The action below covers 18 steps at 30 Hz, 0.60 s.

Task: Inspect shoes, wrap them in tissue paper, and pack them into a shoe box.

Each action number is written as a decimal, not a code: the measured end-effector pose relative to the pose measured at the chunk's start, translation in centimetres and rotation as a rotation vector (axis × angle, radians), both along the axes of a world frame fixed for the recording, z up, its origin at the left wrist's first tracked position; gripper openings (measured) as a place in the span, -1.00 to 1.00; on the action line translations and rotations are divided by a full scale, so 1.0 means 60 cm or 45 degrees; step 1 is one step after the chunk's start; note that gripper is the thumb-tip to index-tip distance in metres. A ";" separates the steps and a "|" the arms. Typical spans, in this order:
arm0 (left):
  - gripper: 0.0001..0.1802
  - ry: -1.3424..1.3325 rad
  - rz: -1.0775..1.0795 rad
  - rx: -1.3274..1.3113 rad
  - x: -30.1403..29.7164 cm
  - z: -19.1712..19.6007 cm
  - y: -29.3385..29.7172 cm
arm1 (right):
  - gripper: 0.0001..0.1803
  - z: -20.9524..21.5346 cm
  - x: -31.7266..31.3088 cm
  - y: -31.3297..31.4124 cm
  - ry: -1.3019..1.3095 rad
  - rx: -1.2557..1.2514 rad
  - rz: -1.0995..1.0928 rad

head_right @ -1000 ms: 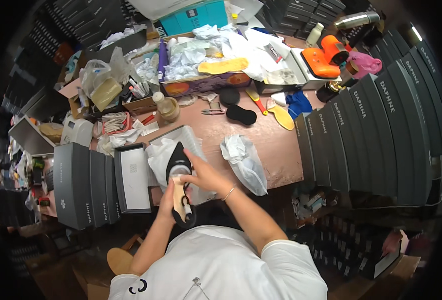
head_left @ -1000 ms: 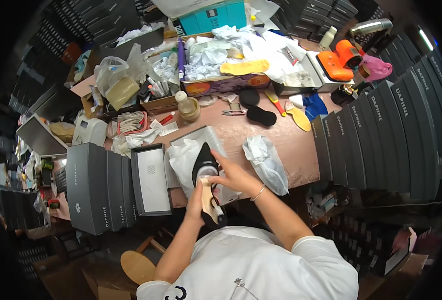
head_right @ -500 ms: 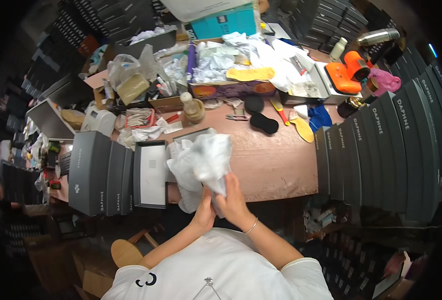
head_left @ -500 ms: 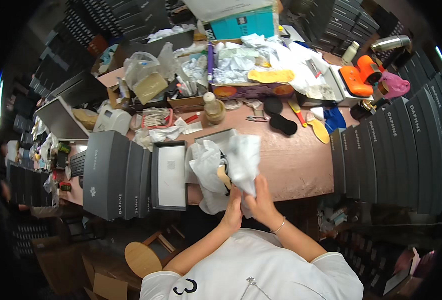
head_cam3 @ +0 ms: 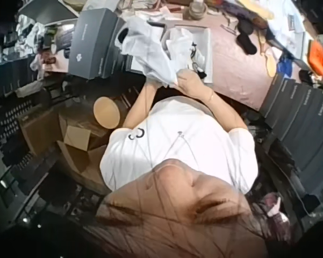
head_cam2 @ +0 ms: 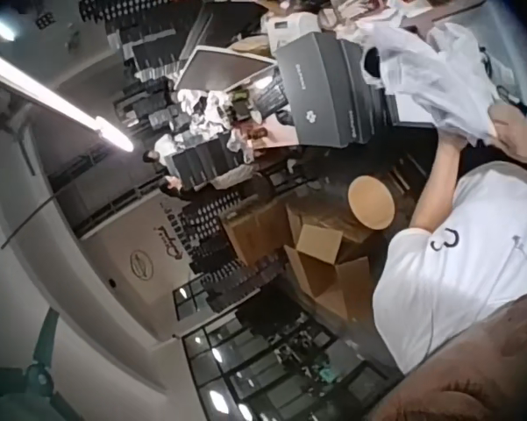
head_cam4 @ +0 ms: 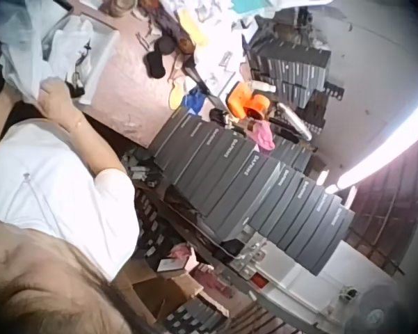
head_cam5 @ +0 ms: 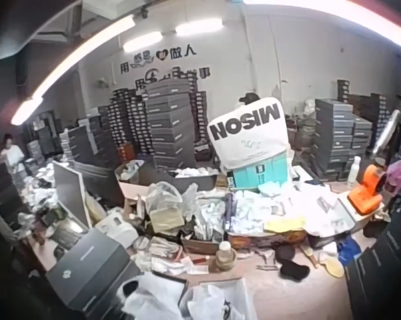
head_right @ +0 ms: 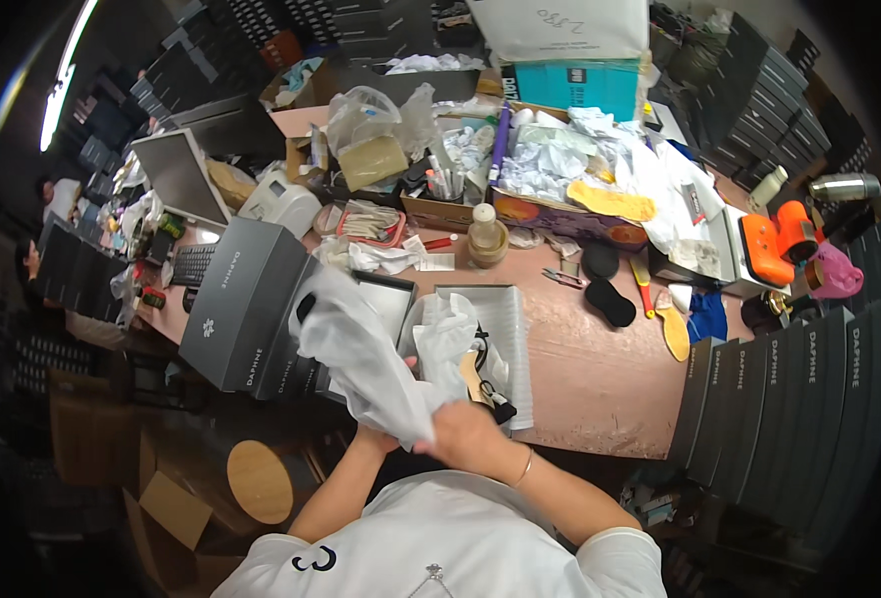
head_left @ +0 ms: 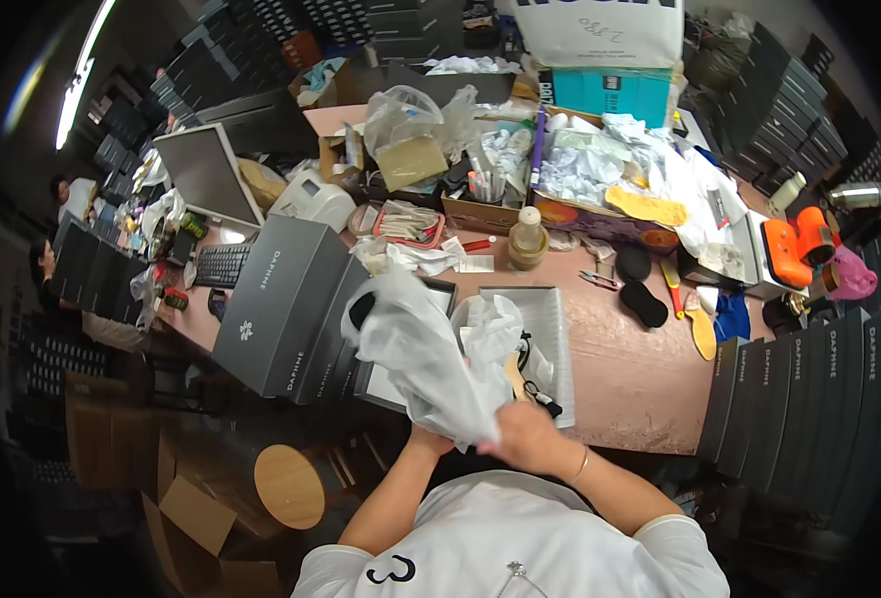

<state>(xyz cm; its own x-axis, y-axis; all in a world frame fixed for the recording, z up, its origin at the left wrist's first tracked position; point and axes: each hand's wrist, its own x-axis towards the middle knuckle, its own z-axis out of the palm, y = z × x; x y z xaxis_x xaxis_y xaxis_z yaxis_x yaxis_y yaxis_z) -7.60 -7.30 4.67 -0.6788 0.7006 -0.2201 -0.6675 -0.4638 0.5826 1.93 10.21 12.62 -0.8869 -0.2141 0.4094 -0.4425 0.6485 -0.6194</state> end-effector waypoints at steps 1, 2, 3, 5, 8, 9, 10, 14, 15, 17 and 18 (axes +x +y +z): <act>-0.36 0.207 0.003 -0.140 -0.006 -0.014 -0.013 | -0.74 -0.013 0.015 -0.024 -0.124 0.058 0.355; -0.39 0.420 0.020 -0.290 -0.015 -0.027 -0.023 | -0.71 -0.040 0.025 -0.024 -0.285 0.169 0.327; -0.41 0.609 0.051 -0.458 -0.019 -0.039 -0.044 | -0.66 -0.063 0.032 -0.001 -0.529 0.357 0.364; -0.42 1.554 0.103 -1.105 -0.034 -0.045 -0.071 | -0.54 -0.014 -0.005 0.074 -0.682 0.210 0.109; -0.55 0.738 -0.167 -0.778 -0.054 -0.031 -0.104 | -0.31 0.114 -0.057 0.130 -0.311 -0.393 -0.174; -0.57 0.861 -0.288 -0.829 -0.070 0.029 -0.073 | -0.26 0.144 -0.067 0.127 -0.341 -0.469 -0.102; -0.57 1.005 -0.351 -0.994 -0.075 0.090 -0.043 | -0.26 0.162 -0.077 0.117 -0.435 -0.417 0.028; -0.62 1.092 -0.169 -1.373 -0.131 0.061 -0.046 | -0.51 0.063 -0.073 0.148 -0.858 -0.818 -0.286; -0.63 1.060 -0.093 -1.479 -0.148 0.047 -0.059 | -0.58 0.035 -0.064 0.156 -0.638 -0.961 -0.378; -0.68 0.616 0.459 -1.257 -0.184 0.022 -0.083 | -0.65 -0.005 -0.026 0.174 -0.651 -1.404 -0.654; -0.68 0.655 0.639 -1.197 -0.206 0.033 -0.094 | -0.67 -0.019 -0.004 0.180 -0.573 -1.363 -0.738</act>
<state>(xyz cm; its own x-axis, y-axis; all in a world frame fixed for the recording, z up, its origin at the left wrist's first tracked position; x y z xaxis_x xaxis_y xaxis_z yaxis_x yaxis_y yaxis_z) -19.99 -12.93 6.64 -0.9911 0.0390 -0.1274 -0.1204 0.1470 0.9818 1.66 21.00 11.50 -0.8433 0.4909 -0.2189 0.1152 -0.2327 -0.9657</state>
